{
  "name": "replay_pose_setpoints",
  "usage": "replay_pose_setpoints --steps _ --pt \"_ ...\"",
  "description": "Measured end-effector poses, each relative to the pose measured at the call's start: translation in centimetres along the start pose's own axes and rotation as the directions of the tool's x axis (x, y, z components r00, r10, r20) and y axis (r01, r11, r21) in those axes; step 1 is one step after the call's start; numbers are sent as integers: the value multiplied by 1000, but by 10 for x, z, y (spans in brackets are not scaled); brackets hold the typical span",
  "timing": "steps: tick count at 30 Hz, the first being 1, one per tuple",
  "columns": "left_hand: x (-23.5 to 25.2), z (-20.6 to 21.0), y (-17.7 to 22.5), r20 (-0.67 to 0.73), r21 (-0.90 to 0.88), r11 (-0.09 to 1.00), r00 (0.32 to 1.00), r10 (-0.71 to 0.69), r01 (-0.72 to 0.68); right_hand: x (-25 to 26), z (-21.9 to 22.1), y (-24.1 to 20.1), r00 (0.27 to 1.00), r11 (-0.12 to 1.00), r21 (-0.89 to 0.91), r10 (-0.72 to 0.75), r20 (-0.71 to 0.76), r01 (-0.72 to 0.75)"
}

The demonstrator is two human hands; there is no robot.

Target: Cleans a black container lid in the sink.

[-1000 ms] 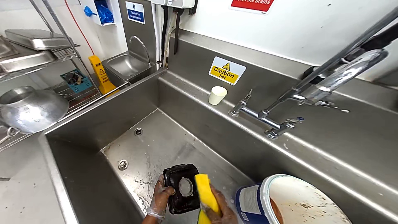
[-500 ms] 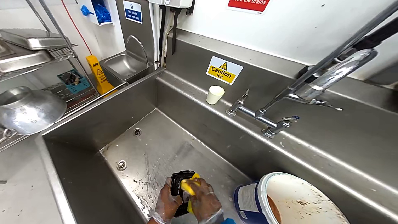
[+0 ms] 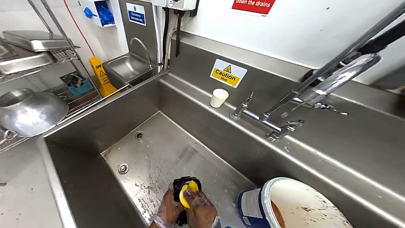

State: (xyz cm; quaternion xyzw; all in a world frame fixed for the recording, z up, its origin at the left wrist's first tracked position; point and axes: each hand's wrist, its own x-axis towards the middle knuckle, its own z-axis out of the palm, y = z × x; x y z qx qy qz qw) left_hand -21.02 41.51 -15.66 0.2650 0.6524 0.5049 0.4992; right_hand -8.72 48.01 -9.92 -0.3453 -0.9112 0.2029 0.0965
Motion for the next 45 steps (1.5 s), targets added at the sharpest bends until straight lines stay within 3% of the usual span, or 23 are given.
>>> replay_pose_setpoints --steps 1,3,5,7,9,12,16,20,23,30,34,39,43,45 --pt "0 0 3 20 -5 1000 1000 -5 5 1 0 9 1000 999 40 6 -27 -5" --pt "-1 1 6 39 33 999 999 -27 26 10 -7 23 970 971 76 217 106 -226" --pt "-2 3 5 -8 26 999 999 -42 42 21 -14 32 825 875 -11 462 326 -485" --pt "1 4 6 -53 26 998 997 -53 54 29 -13 32 696 791 -79 577 427 -607" --pt "-2 1 6 -105 3 999 994 -33 33 18 -2 32 656 732 5 608 448 -681" --pt "-1 -4 9 -112 42 999 994 -10 15 -10 19 33 660 616 262 607 443 -743" --pt "-4 6 6 -40 170 984 998 -54 60 2 13 58 588 569 210 636 500 -795" --pt "-4 5 7 -17 167 985 999 -29 31 30 -19 37 686 722 58 626 371 -690" --pt "-2 -4 9 -12 206 978 999 -35 37 20 -1 30 751 759 107 596 286 -643" --pt "-2 -2 8 -110 185 981 993 -30 50 -15 20 23 620 676 103 589 519 -729" --pt "1 -2 4 -158 88 996 987 -5 19 -31 26 13 740 812 115 449 501 -572" --pt "3 1 0 -204 -90 995 979 13 -32 -23 6 -25 811 917 66 311 496 -393" --pt "1 4 3 -104 -136 990 994 13 -27 1 -17 -11 765 826 131 431 479 -548" --pt "0 6 6 -55 -168 986 998 13 -22 9 -17 3 767 742 259 496 407 -618"
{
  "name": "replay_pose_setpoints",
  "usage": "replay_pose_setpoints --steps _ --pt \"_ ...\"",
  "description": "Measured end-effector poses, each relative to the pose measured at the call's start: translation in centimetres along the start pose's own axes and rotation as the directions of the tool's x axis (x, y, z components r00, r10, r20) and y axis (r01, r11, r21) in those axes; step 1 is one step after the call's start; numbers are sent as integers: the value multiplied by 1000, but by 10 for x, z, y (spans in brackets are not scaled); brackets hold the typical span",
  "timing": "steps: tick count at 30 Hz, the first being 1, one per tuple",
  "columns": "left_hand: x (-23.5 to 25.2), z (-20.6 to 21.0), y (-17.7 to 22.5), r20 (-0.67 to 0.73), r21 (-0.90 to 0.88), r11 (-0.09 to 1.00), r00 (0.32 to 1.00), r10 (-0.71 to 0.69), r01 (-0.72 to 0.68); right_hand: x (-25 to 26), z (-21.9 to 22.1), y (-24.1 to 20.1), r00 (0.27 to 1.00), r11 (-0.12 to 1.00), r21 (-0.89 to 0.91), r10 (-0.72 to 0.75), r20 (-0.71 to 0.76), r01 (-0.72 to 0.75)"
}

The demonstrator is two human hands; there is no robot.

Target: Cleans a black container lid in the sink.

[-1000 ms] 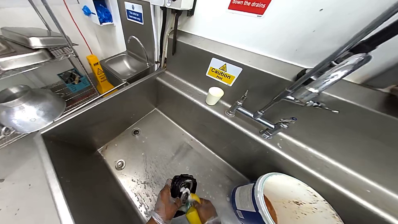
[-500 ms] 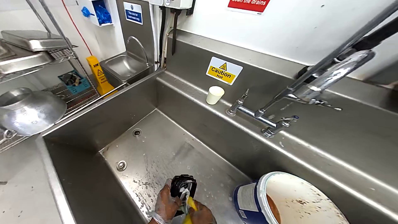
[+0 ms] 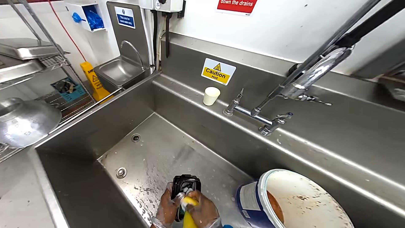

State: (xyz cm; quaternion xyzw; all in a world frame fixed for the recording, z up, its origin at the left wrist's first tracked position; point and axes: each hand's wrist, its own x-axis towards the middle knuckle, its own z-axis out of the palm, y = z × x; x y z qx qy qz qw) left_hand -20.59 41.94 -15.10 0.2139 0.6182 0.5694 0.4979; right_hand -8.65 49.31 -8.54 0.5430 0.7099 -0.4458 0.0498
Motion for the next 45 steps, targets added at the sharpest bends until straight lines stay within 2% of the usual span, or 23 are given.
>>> replay_pose_setpoints --steps 3,5,6,8,10,12,16,18,19,21,23,27,29,32,34,36,37,38,39,41,45 --pt "-4 4 1 72 63 998 997 -34 30 17 -11 0 991 995 95 50 -128 -38" --pt "-4 5 0 77 191 982 997 -11 -4 25 -19 -2 991 992 121 60 -121 -46" --pt "-4 3 0 77 246 969 997 -2 -17 30 -19 0 991 980 198 53 -120 -28" --pt "-5 -1 3 73 238 971 997 -13 -4 36 -17 6 990 916 402 65 -128 -8" --pt "-3 -4 6 74 161 987 997 -15 3 36 -10 10 975 880 474 77 -208 31" --pt "-5 -7 7 56 79 997 998 1 -5 35 -7 18 960 902 430 84 -266 40" --pt "-6 -4 7 80 66 998 997 11 -16 47 -31 24 960 928 332 232 -158 -169" --pt "-10 0 7 89 100 995 996 19 -28 42 -36 15 957 937 298 240 -165 -184" --pt "-9 -1 9 108 112 993 994 32 -45 34 -36 2 963 960 237 193 -188 -146" --pt "-6 -2 5 145 130 989 988 58 -77 17 -24 -19 974 997 81 6 -228 13" --pt "-7 -4 -4 154 141 985 985 76 -99 4 -8 -26 971 993 -15 -120 -207 119" --pt "-3 -11 -2 151 56 997 987 51 -60 -11 6 -1 894 907 87 -385 -230 412" --pt "-3 -12 -1 172 82 996 985 31 -46 -19 6 19 877 867 156 -446 -177 473" --pt "-4 -10 1 124 89 995 991 -46 35 -17 -6 53 916 899 177 -395 -68 401" --pt "-4 -9 2 89 49 998 995 -54 50 -12 -19 70 968 954 165 -246 -38 249" --pt "-4 -10 5 75 5 1000 997 -24 24 -9 -28 72 985 940 322 -64 -158 113" --pt "-4 -9 4 71 -8 1000 997 -12 13 -9 -31 67 972 920 378 -16 -233 105" --pt "-4 -9 3 77 -12 1000 997 -6 7 -12 -29 59 955 919 373 -16 -295 131" --pt "-4 -9 3 88 -14 1000 996 -3 4 -16 -23 50 943 925 328 -79 -323 190" --pt "-5 -11 1 85 -22 1000 996 8 -6 -21 3 38 914 924 177 -277 -298 338" --pt "-3 -14 5 -14 -11 1000 1000 6 -7 -33 28 33 911 938 -78 -348 -222 339"
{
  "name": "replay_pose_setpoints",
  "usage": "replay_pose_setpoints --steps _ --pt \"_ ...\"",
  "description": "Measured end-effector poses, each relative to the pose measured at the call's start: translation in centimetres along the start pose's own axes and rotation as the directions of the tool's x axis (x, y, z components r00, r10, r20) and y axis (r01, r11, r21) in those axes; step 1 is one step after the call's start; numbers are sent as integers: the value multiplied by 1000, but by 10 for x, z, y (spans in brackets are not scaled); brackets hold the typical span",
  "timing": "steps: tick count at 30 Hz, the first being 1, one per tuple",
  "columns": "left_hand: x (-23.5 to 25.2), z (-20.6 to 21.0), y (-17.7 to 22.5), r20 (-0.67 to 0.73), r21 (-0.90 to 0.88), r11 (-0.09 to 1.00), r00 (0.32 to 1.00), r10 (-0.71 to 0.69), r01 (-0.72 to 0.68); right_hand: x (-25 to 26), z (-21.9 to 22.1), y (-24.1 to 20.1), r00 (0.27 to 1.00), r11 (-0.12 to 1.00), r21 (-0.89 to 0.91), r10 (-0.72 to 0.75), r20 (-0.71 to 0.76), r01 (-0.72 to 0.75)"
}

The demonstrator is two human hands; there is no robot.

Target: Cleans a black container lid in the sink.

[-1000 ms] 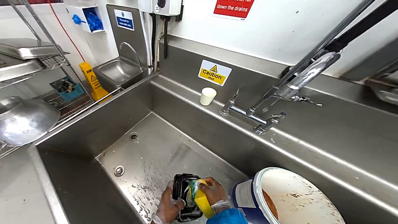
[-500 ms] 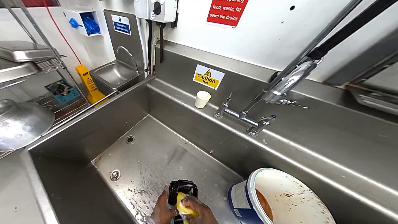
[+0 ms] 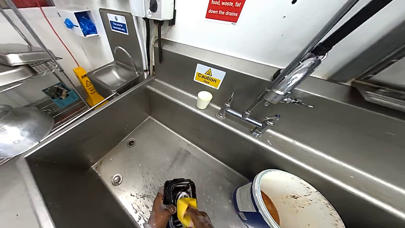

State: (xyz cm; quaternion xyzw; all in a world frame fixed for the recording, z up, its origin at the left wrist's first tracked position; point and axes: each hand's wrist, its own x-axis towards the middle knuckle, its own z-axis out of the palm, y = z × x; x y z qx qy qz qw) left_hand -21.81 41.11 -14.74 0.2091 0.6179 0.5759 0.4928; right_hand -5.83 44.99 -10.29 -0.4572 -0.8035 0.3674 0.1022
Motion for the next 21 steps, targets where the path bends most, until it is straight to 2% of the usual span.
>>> replay_pose_setpoints --steps 4,9,11,13,16,18,21 --pt "-2 7 -4 74 89 996 997 24 -31 -4 -8 13 996 992 -92 87 15 -85" --pt "-1 5 2 9 146 987 998 61 -61 7 -8 5 954 983 -110 169 248 -146" --pt "0 4 -1 15 183 980 997 72 -73 14 -3 3 917 970 -83 244 315 -229" --pt "0 2 -4 11 224 972 998 63 -64 20 4 5 906 957 37 260 334 -288" --pt "1 0 -1 23 280 958 998 52 -56 27 14 16 935 871 388 189 301 -301" --pt "0 2 -1 17 280 958 998 63 -66 27 21 28 957 725 632 134 259 -273" --pt "-4 3 -1 32 278 958 997 63 -70 27 31 41 971 524 817 123 206 -240"
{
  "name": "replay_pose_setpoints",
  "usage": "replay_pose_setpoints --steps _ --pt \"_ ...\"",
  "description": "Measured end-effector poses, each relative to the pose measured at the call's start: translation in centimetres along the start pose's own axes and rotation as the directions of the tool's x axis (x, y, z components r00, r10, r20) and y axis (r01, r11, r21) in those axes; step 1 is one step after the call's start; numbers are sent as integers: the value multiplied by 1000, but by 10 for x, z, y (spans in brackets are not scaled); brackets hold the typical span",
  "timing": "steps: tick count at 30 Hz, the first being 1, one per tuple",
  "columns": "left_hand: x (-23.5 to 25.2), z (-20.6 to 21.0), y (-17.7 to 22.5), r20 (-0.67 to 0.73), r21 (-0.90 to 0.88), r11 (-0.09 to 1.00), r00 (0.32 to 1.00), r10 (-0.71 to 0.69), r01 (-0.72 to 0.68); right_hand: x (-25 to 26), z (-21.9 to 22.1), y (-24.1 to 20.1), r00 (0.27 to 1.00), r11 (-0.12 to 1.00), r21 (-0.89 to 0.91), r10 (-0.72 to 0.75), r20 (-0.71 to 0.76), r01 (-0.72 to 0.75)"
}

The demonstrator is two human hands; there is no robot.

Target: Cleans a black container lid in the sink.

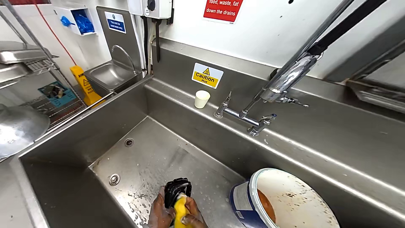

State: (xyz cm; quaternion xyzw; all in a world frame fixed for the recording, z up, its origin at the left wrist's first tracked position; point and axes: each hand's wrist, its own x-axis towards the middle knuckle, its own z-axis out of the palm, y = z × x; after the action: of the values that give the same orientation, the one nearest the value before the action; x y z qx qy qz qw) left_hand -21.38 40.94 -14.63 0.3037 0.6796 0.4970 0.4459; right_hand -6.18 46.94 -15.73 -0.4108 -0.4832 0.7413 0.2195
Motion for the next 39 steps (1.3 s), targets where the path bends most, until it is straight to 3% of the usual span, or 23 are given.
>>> replay_pose_setpoints --steps 2,5,8,11,13,15,17,19,21,22,23,25,26,27,28,30,31,33,35,37,39 --pt "1 -2 1 33 24 999 999 23 -24 3 -2 3 999 992 122 22 -29 -18" --pt "3 -2 -6 18 -93 996 1000 -13 15 -4 -9 0 998 993 106 57 -30 -53" --pt "5 -2 -3 -16 -133 991 1000 -20 18 -7 -22 -15 996 999 -9 -41 -85 41" --pt "7 -3 -3 -22 -124 992 999 -38 35 -13 -33 -40 956 979 -129 -183 -229 157" --pt "7 -3 -4 11 -116 993 999 -33 34 -15 -29 -58 948 934 -295 -264 -180 204" --pt "5 -1 -4 63 -55 998 998 -18 21 -10 -14 -70 959 806 -533 -280 38 256" --pt "3 -2 -3 80 79 997 997 -9 3 0 7 -80 942 539 -773 -199 269 335" --pt "2 -4 -3 68 227 974 998 8 -23 11 17 -79 884 301 -833 -220 413 464" --pt "1 -3 -3 56 224 974 998 18 -30 21 9 -67 820 227 -813 -368 439 537" --pt "3 -3 -1 66 221 975 998 -1 -14 28 2 -58 795 229 -816 -467 387 531" --pt "6 -5 4 86 223 975 996 -38 18 33 -6 -53 825 293 -838 -491 280 460" --pt "4 -6 9 98 230 972 992 -74 50 35 -20 -50 967 486 -864 -255 2 130" --pt "4 -7 10 109 244 969 992 -66 38 38 -24 -50 983 537 -843 -162 -86 15" --pt "7 -8 10 118 244 969 991 -60 29 40 -22 -50 980 545 -838 -161 -114 -9" --pt "7 -5 8 124 235 972 990 -63 33 37 -18 -48 960 510 -857 -265 -86 64" --pt "1 0 6 148 254 966 986 -80 40 28 -6 -39 839 355 -870 -532 114 343" --pt "2 -1 6 143 267 964 988 -57 16 30 2 -44 795 279 -854 -564 225 439" --pt "2 -1 2 119 279 960 992 -40 6 30 4 -54 813 233 -851 -489 315 470" --pt "2 -2 5 79 234 972 995 -56 36 34 -13 -48 869 348 -857 -453 201 380" --pt "1 -4 8 8 142 989 999 -52 51 38 -32 -35 921 556 -803 -389 -24 213" --pt "0 0 7 -31 68 997 999 -42 44 34 -33 -24 944 845 -534 -186 -274 11"
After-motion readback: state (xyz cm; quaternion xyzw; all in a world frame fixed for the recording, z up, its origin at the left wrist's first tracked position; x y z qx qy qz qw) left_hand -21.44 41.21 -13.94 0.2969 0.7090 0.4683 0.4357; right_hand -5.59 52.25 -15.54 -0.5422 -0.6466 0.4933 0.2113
